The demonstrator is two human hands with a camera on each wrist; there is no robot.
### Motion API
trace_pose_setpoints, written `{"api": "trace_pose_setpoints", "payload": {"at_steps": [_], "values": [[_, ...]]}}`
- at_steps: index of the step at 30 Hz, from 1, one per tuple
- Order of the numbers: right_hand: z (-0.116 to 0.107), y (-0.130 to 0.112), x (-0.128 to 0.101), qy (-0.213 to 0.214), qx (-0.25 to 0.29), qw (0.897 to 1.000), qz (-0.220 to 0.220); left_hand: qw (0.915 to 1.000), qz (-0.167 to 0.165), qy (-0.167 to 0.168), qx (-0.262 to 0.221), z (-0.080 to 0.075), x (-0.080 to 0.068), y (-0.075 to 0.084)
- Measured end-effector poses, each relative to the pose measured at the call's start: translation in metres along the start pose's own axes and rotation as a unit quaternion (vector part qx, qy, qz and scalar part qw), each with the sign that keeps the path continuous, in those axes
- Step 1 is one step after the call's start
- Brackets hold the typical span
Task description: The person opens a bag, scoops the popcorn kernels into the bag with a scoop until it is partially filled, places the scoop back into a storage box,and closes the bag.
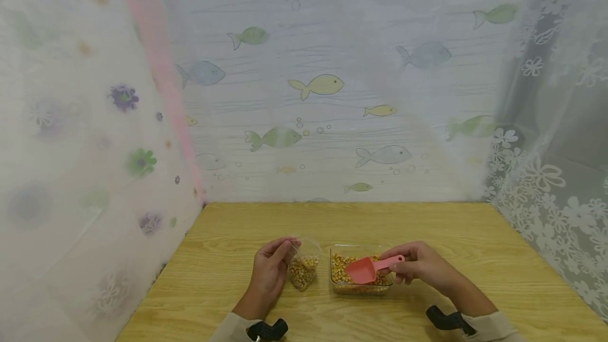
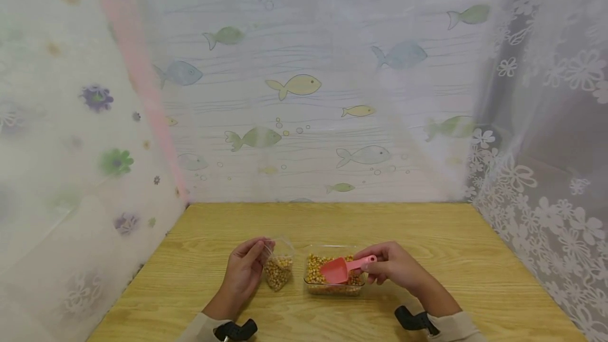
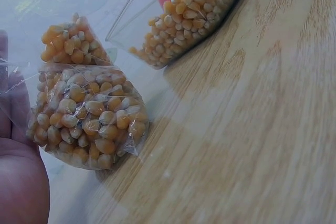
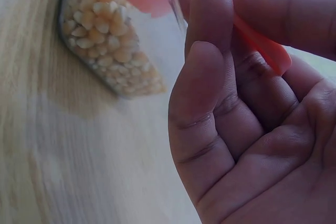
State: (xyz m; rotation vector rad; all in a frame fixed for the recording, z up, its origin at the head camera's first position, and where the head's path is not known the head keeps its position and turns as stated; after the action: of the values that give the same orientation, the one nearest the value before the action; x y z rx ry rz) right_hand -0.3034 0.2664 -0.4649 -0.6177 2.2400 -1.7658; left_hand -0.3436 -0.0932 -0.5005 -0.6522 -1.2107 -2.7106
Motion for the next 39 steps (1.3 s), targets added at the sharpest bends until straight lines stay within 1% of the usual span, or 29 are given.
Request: {"api": "trace_pose_setpoints", "payload": {"at_steps": [7,10,18,22,28,31,35,39], "values": [[0.007,0.0,0.002,-0.008,0.011,1.0,0.0,0.9999,-0.012,0.011,0.0,0.0,-0.001,0.001],[0.008,0.0,0.002,-0.01,0.016,1.0,-0.002,0.9999,-0.011,0.011,-0.001,0.0,-0.001,0.001],[0.01,0.003,0.005,0.009,0.018,1.0,0.016,1.0,-0.004,0.004,0.002,-0.002,-0.001,0.001],[0.013,0.004,0.005,0.011,0.037,0.999,0.018,1.0,-0.005,0.005,0.004,-0.003,-0.001,0.001],[0.013,0.01,0.005,-0.002,0.078,0.997,0.02,1.0,-0.007,0.002,0.002,-0.002,-0.001,0.001],[0.011,0.013,0.005,-0.01,0.094,0.995,0.015,0.9998,-0.015,0.01,0.004,-0.002,-0.001,0.001],[0.008,0.018,0.005,0.0,0.101,0.995,0.027,0.9998,-0.017,0.012,0.007,-0.002,0.0,0.001],[0.005,0.02,0.005,0.01,0.115,0.993,0.04,0.9999,-0.012,0.001,0.007,-0.002,0.0,0.0]]}}
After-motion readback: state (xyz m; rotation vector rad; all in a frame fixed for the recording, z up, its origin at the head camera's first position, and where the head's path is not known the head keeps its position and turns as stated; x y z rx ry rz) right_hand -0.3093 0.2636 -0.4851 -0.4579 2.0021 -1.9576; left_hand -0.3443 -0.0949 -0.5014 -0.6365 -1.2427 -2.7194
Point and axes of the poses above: each hand's wrist, its own x-axis towards the middle knuckle, its own z-axis out of the palm, y = z × x, the point moved 4 cm from there along x, towards the middle knuckle, and after that the axes turned 7 degrees about y, right-handed, at the moved point
